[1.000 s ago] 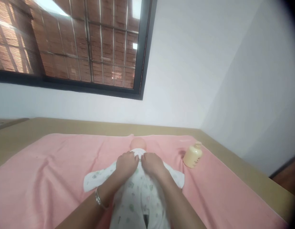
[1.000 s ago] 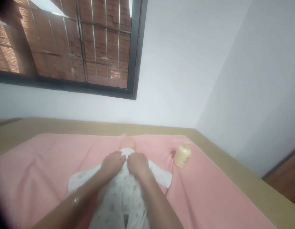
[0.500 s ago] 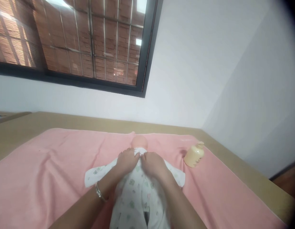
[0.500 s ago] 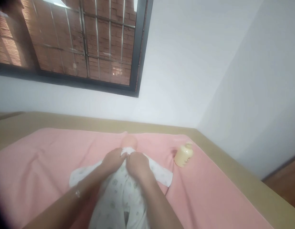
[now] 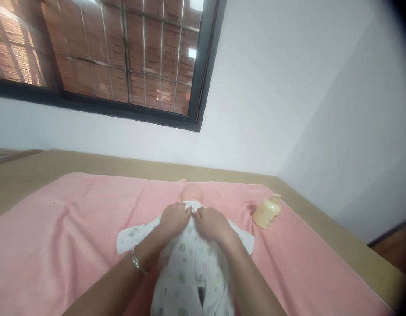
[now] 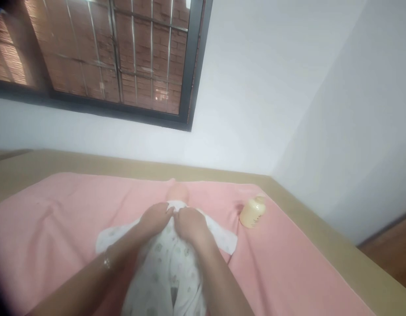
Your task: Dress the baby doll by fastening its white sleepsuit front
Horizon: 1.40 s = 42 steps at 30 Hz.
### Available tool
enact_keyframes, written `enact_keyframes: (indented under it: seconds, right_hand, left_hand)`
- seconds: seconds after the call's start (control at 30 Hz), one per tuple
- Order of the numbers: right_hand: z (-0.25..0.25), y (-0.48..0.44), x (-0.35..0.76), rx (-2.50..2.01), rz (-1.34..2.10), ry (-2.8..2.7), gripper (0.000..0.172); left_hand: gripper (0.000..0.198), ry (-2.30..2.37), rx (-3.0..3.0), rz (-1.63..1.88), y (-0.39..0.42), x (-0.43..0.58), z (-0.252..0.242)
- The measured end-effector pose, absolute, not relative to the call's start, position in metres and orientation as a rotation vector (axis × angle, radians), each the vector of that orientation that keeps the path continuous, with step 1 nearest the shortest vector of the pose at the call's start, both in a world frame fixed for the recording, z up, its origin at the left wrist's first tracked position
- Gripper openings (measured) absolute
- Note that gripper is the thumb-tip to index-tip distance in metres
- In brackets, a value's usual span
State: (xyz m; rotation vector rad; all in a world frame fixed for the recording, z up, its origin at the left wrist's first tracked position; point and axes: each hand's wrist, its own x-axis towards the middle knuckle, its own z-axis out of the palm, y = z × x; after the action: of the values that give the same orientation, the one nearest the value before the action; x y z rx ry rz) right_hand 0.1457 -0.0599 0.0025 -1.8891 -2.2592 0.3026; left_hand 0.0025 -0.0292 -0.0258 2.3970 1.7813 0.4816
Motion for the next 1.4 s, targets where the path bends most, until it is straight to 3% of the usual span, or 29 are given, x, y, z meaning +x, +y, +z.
enact_keyframes:
  seconds: [0.2, 0.43, 0.63, 0.87, 1.1, 1.27, 1.4]
  right_hand:
    - [-0.015, -0.038, 0.153, -1.948, 0.327, -2.174, 0.059]
    - [-0.009, -0.051, 0.141, -1.949, 0.24, -2.184, 0.058]
    - [-0.014, -0.035, 0.153, -1.976, 0.402, -2.153, 0.062]
    - [-0.006, -0.053, 0.14, -1.974, 0.224, -2.202, 0.058]
    - [-0.015, -0.038, 0.149, -2.033, 0.358, -2.153, 0.063]
    - [-0.011, -0.051, 0.139, -1.978, 0.216, -2.149, 0.058]
    - [-0.016, -0.037, 0.148, -2.047, 0.389, -2.085, 0.064]
  left_hand:
    - [0.034, 1.775, 2.646, 0.439, -0.033, 0.011, -0.031]
    - [0.045, 1.812, 2.413, 0.486, -0.025, 0.004, -0.035]
    - [0.03, 1.779, 2.57, 0.529, -0.032, 0.015, -0.035]
    - [0.047, 1.792, 2.332, 0.521, -0.025, 0.002, -0.034]
    - [0.029, 1.839, 2.432, 0.42, -0.035, 0.013, -0.029]
    - [0.044, 1.867, 2.315, 0.393, -0.034, 0.003, -0.027]
    - [0.044, 1.879, 2.365, 0.369, -0.036, 0.008, -0.025]
